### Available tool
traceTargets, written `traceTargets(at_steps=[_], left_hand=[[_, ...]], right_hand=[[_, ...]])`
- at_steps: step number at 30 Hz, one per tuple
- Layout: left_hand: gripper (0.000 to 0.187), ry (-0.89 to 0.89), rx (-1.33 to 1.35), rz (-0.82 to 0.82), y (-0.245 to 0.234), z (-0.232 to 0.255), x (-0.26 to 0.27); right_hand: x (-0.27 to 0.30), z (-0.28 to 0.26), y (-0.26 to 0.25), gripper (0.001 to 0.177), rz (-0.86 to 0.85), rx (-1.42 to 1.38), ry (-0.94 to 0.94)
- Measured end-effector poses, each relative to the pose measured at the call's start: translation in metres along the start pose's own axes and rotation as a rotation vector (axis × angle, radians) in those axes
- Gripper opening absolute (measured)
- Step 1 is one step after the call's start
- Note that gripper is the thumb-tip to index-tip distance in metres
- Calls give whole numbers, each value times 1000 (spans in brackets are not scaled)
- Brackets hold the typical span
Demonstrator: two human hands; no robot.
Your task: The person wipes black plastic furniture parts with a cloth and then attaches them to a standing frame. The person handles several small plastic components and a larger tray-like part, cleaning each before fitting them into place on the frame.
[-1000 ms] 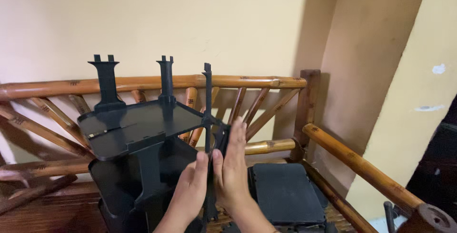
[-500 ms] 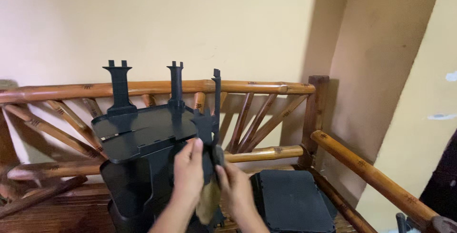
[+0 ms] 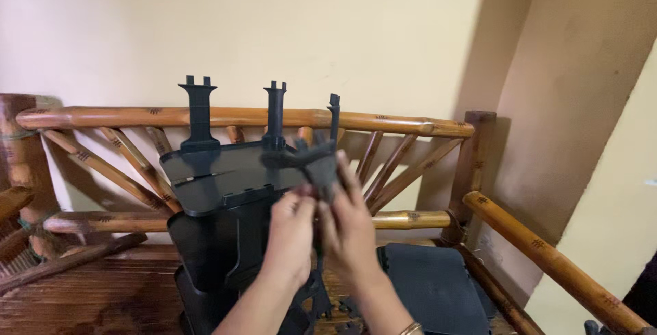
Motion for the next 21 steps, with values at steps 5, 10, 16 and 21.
traceTargets(at_steps=[5, 10, 16, 21], left_hand=[[32, -53, 409, 147, -23, 28, -14], [35, -142, 335, 223, -27, 26, -12], [32, -85, 103, 31, 0, 29, -5], [29, 24, -160, -19, 25, 53, 15]], right_hand=[[32, -30, -3, 35, -30, 192, -347], [41, -19, -14, 38, -11, 247, -389], [22, -35, -22, 47, 2, 473, -525], [12, -15, -20, 34, -105, 469, -130]])
Point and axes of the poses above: each hand's wrist, its own x-axis away from the middle knuckle, its own y-axis out of the palm, z = x × y, the point moved 7 cm from there along -x, towards the middle knuckle, and after that the axes turned 3 degrees about z, right-handed, at the moved point
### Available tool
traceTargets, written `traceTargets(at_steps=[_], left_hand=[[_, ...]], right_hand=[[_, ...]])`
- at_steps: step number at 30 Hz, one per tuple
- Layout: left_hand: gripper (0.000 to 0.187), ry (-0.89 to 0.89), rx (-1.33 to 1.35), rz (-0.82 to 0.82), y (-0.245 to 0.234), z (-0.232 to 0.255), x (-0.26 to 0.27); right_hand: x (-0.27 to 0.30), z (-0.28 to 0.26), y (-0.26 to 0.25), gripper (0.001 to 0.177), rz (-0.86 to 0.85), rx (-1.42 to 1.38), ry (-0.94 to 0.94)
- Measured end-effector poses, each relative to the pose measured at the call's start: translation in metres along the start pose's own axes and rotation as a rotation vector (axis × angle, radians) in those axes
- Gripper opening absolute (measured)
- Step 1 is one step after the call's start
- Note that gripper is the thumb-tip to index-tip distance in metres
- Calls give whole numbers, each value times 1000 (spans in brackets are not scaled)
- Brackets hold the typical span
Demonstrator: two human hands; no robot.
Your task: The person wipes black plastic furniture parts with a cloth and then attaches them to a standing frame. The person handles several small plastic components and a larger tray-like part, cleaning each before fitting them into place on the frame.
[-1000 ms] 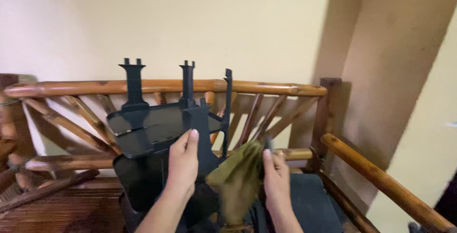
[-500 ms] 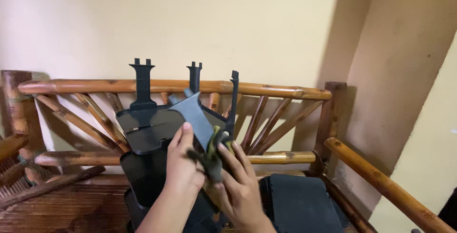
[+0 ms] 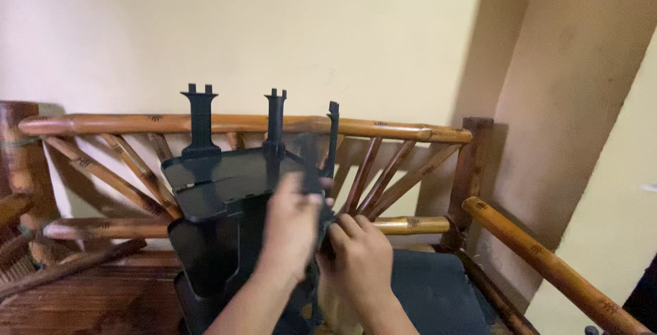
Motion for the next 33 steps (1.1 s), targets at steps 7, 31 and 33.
traceTargets(at_steps=[7, 31, 33], left_hand=[[31, 225, -413, -171, 34, 26, 21], [28, -121, 204, -16, -9, -23, -2], [27, -138, 190, 22, -12, -21, -5]], right_hand=[[19, 55, 23, 5, -68, -438, 672], [27, 61, -1, 20, -114, -54, 84], [40, 98, -3, 17, -91, -116, 314]])
Point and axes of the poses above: each hand's wrist, its own x-axis away from the middle knuckle, its own y-axis out of the palm, z = x × y, the point moved 7 cm from there along -x, towards the middle knuckle, and after that the axes turned 3 degrees about z, right-handed, at the moved point
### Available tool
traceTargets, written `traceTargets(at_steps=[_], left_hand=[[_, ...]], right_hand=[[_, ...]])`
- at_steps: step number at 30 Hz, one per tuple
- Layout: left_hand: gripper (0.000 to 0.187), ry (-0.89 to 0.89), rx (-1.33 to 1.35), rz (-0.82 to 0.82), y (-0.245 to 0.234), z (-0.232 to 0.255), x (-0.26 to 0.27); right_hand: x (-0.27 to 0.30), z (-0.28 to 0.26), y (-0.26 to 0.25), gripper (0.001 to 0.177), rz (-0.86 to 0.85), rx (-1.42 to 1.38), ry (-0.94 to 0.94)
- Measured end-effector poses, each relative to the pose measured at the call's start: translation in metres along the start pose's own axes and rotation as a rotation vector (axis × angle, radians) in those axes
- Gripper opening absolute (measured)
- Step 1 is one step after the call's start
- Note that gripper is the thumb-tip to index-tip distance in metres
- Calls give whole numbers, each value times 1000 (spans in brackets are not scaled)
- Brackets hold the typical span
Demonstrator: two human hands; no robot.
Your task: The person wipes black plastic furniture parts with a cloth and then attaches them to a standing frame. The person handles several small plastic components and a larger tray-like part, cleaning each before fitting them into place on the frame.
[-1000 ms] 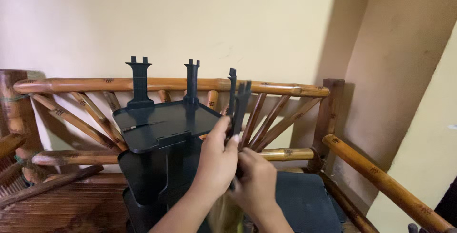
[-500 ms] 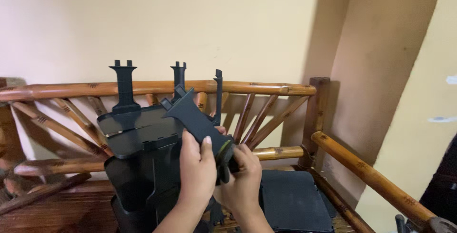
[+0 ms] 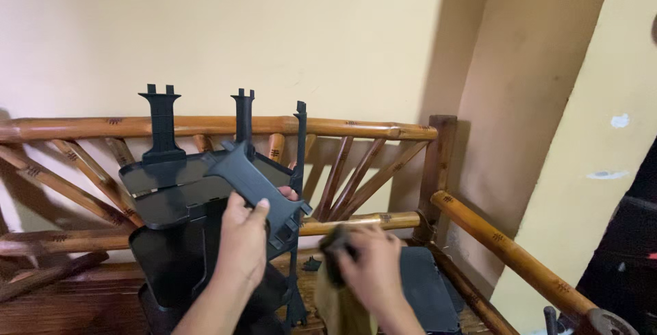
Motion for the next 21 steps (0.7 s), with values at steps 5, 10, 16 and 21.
traceTargets(at_steps=[5, 10, 16, 21], left_hand=[[27, -86, -85, -98, 21, -9, 13], [28, 97, -108, -391, 41, 9, 16], [24, 64, -13, -350, 38, 13, 7], [26, 49, 17, -246, 47, 9, 6]], right_hand=[[-7, 60, 38, 28, -151, -640, 519], [-33, 32, 48, 35, -503, -983, 255], [-30, 19, 48, 35, -278, -1102, 243], [-7, 18, 63, 33, -182, -1307, 614]])
Point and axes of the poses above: each hand's wrist, its own x-axis away from the middle knuckle, its own y-axis out of the palm, z = x × y, the point moved 7 cm from there along -x, towards the middle knuckle, and after that the axes turned 3 degrees about z, right-handed, at the moved point
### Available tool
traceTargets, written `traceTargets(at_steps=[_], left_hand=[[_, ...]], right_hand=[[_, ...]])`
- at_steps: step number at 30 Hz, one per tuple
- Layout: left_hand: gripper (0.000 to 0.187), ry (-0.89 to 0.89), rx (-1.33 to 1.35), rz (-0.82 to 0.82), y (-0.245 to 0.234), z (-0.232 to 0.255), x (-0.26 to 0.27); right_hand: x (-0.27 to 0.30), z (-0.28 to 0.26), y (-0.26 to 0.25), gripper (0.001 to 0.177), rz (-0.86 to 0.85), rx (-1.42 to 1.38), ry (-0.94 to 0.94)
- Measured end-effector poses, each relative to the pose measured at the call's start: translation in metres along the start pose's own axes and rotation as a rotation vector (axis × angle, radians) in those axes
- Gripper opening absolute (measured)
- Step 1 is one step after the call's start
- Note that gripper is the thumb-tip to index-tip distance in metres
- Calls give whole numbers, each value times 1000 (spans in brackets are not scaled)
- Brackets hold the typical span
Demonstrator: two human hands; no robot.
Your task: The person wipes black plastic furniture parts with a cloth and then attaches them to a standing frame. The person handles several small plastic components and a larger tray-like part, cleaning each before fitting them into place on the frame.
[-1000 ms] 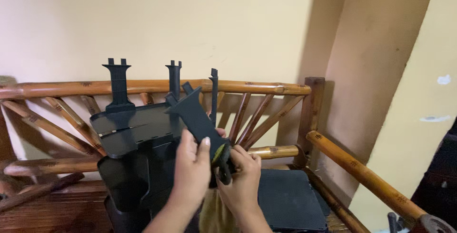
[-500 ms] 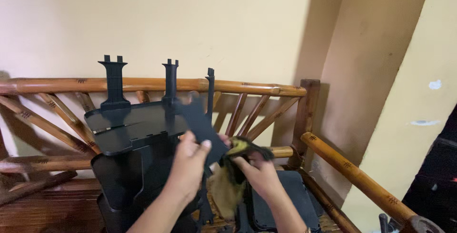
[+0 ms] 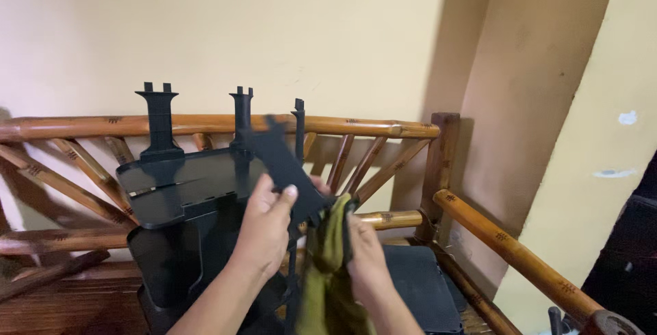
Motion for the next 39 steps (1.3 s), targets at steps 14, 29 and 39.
traceTargets(at_steps=[14, 29, 39], left_hand=[[17, -134, -100, 30, 7, -28, 0], [19, 63, -371, 22, -14, 16, -13], [10, 39, -530, 11, -21, 8, -6]], right_hand=[[17, -31, 7, 15, 62, 270, -304], [36, -75, -41, 30, 364, 1028, -741], [-16, -49, -13, 17, 19, 726, -435]])
Point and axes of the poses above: each hand's wrist, its own x-axis away from the middle knuckle, its own y-axis out of the palm, z = x × y, the point moved 7 cm from there along -x, towards the middle knuckle, and after that the axes turned 3 degrees about z, right-handed, at the moved point
